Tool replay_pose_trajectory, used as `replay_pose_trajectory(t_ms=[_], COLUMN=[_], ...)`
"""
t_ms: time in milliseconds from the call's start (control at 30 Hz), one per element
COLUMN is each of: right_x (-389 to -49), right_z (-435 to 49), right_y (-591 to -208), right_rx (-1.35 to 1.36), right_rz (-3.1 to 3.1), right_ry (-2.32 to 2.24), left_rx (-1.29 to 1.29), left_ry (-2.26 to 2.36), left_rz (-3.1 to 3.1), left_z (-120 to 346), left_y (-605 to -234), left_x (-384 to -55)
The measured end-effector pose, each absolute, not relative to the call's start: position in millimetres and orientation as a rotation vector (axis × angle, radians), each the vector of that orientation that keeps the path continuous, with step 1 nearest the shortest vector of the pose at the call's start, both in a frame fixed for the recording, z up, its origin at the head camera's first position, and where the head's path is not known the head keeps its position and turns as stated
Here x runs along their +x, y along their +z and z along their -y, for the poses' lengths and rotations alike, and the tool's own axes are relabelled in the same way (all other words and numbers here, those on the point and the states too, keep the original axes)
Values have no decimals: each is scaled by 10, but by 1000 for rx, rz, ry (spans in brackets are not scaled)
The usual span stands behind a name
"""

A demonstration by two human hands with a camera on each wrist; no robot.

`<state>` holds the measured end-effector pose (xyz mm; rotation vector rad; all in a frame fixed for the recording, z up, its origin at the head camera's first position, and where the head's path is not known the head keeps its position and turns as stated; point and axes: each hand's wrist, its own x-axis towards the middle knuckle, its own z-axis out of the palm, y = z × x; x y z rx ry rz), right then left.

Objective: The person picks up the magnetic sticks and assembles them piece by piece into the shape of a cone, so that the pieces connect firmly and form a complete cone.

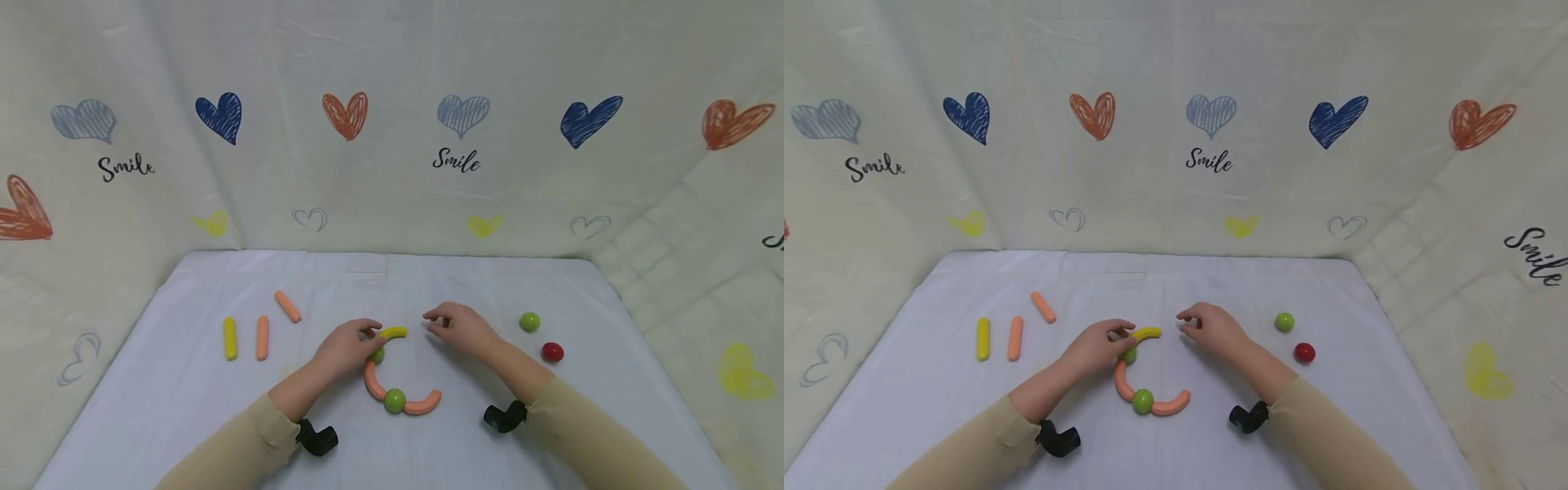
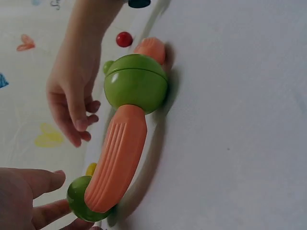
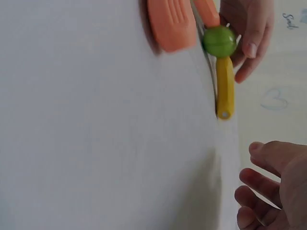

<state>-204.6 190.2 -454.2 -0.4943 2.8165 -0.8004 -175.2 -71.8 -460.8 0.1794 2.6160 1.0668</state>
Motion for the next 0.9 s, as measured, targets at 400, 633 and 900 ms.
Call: replay_pose_trajectory(t_ms=[400,633,900], right_x=[-1851,-1743,-1736], right_z=[-2896,-3417,-3622], right_y=[-4227,-4170,-4202], right_rx=[-279,-150,-78], right_rz=[-2915,-2938,-2904], right_ry=[-800,-753,-728], left_rx=[306,313,304], left_ry=[1115,1100,1097], left_rz=[-2532,-2510,-2498], left_z=[636,622,618], left_y=[-4614,-4625,-4623], left_x=[-1950,-2003,-2019])
